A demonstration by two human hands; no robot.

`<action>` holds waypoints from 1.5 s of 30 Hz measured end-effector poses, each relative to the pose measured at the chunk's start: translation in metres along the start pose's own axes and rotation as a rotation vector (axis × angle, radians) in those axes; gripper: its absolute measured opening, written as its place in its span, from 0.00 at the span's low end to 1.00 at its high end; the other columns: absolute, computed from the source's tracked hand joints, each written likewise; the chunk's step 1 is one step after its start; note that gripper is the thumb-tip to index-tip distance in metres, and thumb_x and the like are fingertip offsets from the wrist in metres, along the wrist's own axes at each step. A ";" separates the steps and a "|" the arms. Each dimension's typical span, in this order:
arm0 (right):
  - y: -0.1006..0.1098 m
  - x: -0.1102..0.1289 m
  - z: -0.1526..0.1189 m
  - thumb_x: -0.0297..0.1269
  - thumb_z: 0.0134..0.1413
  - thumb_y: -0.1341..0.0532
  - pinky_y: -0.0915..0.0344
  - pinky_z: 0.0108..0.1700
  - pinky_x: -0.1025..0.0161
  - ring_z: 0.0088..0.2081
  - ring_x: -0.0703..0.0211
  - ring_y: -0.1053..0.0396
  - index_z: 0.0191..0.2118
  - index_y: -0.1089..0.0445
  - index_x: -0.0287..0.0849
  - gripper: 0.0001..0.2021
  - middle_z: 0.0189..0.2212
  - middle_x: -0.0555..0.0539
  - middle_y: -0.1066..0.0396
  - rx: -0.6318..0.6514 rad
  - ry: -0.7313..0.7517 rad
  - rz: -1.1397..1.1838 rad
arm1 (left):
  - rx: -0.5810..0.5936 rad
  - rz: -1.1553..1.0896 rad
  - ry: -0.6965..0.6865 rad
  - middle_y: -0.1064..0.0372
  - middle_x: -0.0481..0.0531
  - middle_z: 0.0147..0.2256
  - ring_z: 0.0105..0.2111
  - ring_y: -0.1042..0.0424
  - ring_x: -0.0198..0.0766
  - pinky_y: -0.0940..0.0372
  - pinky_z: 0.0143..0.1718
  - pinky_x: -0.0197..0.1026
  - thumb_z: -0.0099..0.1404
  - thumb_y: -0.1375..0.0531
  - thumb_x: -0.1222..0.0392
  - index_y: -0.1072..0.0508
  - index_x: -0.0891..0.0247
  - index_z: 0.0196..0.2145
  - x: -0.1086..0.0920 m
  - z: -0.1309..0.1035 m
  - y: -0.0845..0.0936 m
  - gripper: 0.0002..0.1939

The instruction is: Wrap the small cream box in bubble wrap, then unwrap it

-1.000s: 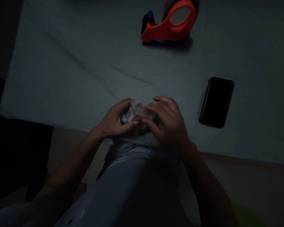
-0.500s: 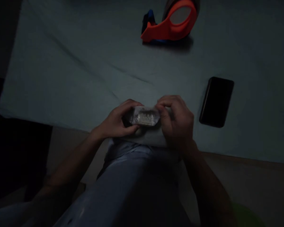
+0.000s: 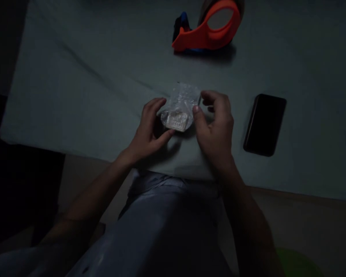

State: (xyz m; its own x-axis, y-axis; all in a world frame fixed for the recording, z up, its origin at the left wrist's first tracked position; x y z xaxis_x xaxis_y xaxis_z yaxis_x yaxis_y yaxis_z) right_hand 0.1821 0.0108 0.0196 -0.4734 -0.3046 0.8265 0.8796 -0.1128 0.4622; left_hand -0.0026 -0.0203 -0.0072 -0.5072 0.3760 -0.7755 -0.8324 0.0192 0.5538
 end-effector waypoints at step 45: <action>0.014 -0.007 -0.026 0.24 0.47 0.46 0.32 0.49 0.46 0.48 0.48 0.33 0.46 0.32 0.48 0.20 0.49 0.42 0.37 0.256 0.136 -0.338 | 0.149 0.249 0.106 0.39 0.56 0.58 0.66 0.56 0.57 0.61 0.62 0.68 0.61 0.44 0.62 0.36 0.54 0.56 0.008 -0.006 0.013 0.24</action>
State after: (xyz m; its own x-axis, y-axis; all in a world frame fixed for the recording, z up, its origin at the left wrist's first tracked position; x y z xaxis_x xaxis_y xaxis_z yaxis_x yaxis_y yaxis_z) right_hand 0.1995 -0.0129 0.0120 -0.7065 -0.4146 0.5735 0.6282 0.0056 0.7780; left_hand -0.0187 -0.0227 -0.0078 -0.7184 0.2872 -0.6336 -0.6418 0.0778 0.7629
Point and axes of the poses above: each hand's wrist, its own z-axis towards the middle knuckle, its own y-axis out of the back of the hand, x = y × z, the point moved 1 cm from there along z, towards the middle knuckle
